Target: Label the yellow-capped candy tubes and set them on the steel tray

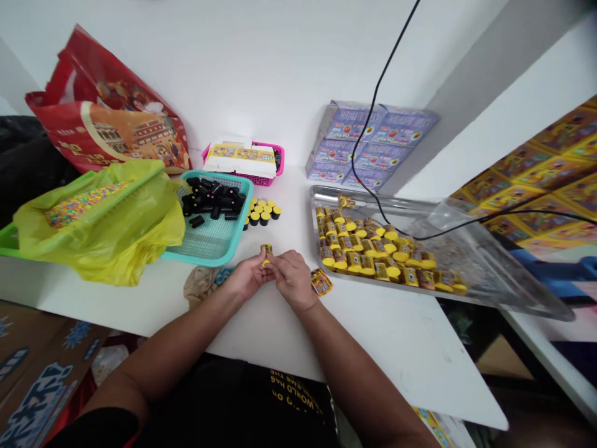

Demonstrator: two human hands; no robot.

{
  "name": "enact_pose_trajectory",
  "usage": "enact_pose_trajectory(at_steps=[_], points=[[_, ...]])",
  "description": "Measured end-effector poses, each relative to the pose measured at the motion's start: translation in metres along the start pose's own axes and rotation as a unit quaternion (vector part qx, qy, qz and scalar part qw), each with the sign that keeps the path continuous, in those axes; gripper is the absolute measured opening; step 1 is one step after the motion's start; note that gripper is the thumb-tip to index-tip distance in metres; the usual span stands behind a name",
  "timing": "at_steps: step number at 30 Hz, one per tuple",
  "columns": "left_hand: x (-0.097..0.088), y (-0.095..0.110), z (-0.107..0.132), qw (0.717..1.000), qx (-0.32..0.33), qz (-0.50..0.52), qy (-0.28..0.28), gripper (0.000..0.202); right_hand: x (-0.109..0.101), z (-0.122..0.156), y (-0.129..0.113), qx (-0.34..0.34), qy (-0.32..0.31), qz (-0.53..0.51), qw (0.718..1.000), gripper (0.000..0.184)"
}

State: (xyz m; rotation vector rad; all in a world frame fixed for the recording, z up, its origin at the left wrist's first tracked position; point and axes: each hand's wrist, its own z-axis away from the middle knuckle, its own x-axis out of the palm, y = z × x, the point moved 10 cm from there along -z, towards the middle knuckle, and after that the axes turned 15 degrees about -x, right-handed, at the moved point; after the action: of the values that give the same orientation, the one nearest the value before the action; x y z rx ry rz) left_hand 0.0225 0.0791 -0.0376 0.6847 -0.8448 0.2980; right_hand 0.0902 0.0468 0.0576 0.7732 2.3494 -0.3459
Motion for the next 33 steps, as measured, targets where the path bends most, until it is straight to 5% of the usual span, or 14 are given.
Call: enact_pose_trajectory(at_steps=[8, 19, 28, 33], points=[[0.004, -0.002, -0.001, 0.999, -0.004, 0.007, -0.039, 0.022, -0.016, -0.001, 0.002, 0.029, 0.066, -0.006, 0.997, 0.017], [-0.001, -0.003, 0.001, 1.0, -0.003, 0.004, -0.011, 0.017, -0.01, 0.006, 0.009, 0.053, 0.085, -0.06, 0.993, 0.014], [0.002, 0.004, 0.006, 0.999, -0.016, -0.027, -0.005, 0.013, -0.005, 0.003, 0.016, 0.093, 0.041, -0.101, 0.99, 0.019], [-0.008, 0.008, 0.004, 0.999, -0.004, -0.017, 0.041, 0.019, -0.002, 0.001, 0.014, 0.09, 0.027, -0.119, 0.988, 0.019]])
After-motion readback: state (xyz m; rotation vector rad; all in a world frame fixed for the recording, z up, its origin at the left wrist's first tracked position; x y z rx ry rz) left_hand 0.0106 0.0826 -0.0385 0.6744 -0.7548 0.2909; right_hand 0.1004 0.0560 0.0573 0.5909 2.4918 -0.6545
